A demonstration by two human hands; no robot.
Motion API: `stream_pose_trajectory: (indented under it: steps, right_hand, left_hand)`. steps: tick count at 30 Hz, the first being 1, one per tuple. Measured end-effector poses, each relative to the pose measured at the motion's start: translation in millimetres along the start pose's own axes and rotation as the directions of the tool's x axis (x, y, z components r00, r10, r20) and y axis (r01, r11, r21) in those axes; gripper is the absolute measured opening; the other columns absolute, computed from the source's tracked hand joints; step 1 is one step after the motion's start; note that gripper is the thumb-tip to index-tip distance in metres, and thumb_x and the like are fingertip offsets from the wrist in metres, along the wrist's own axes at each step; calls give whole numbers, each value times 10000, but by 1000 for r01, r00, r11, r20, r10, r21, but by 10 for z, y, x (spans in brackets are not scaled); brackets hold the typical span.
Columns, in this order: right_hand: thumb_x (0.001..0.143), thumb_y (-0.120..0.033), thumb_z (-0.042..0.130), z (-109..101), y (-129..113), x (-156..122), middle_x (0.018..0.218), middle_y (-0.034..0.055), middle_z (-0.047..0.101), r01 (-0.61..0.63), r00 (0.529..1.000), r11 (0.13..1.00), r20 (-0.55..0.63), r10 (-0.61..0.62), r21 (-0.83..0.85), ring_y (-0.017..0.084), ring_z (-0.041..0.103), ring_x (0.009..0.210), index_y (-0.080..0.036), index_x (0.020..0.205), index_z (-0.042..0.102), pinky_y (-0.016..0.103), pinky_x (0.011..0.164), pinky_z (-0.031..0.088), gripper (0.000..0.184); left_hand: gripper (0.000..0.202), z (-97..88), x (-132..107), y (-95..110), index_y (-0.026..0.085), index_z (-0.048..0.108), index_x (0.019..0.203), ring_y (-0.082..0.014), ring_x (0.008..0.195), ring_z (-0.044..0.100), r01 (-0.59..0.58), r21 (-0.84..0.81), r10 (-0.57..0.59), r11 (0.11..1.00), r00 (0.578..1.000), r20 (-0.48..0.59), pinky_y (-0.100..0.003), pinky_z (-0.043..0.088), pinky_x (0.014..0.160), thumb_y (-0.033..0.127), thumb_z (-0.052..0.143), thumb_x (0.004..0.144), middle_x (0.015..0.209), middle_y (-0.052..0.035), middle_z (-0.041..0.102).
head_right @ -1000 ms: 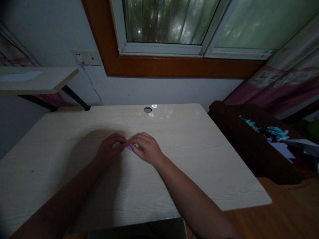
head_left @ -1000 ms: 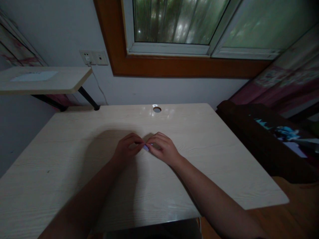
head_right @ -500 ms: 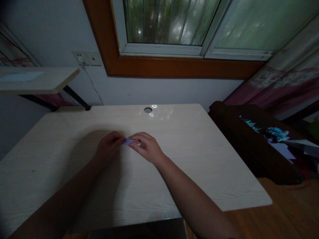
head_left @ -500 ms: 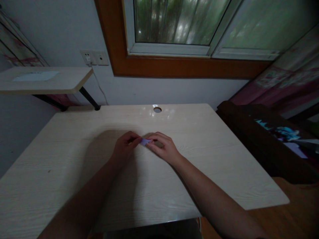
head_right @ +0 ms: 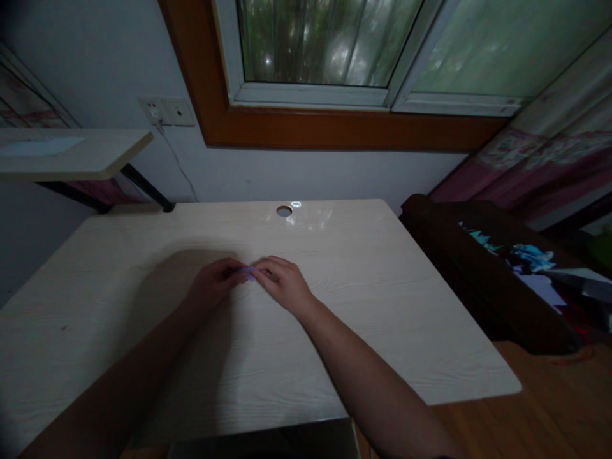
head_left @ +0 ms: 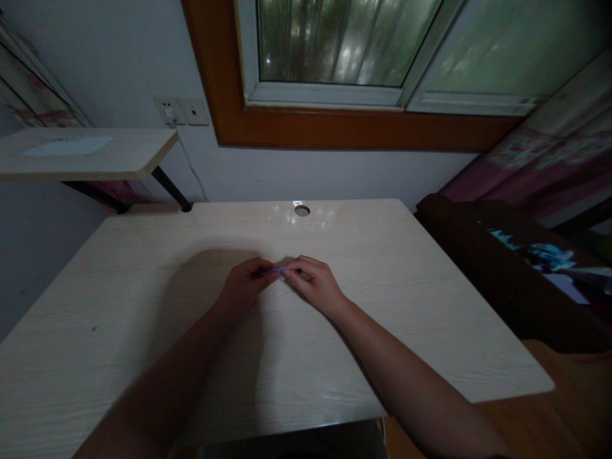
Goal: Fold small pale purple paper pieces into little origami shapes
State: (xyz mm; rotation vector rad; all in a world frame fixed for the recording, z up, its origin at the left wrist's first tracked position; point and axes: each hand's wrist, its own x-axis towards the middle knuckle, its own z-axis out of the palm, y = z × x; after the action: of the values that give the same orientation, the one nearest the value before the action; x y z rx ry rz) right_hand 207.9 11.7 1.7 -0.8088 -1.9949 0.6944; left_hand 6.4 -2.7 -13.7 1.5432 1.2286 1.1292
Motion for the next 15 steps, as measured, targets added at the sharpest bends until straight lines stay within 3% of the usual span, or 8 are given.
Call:
stream_pose_trajectory:
  steps: [3, 8, 15]
  right_hand:
    - [935, -307, 570, 9, 2, 2, 797, 31, 676, -23, 1000, 1000, 2, 23, -8, 136, 614, 725, -202, 895, 690, 243, 680, 470, 164]
    - [917, -336, 596, 24, 32, 3, 765, 22, 672, -114, 993, 993, -21, 113, -25, 132, 610, 690, -198, 849, 697, 236, 646, 447, 184]
    - [904, -410, 594, 42, 98, -8, 729, 24, 670, -251, 968, 968, -29, 250, -27, 143, 593, 656, -192, 832, 697, 243, 618, 433, 252]
  left_hand:
    - [246, -3, -3, 16, 185, 732, 833, -167, 714, 681, 54, 27, -54, 998, 999, -2, -265, 539, 693, 414, 738, 743, 766, -31, 730]
    - [284, 17, 9, 101, 169, 710, 855, -167, 699, 707, 178, -118, -183, 977, 983, -32, -258, 560, 686, 410, 762, 714, 765, -30, 739]
    - [389, 22, 40, 61, 187, 660, 1036, -183, 729, 727, 194, -184, -200, 964, 980, -19, -294, 584, 724, 400, 757, 725, 770, -18, 736]
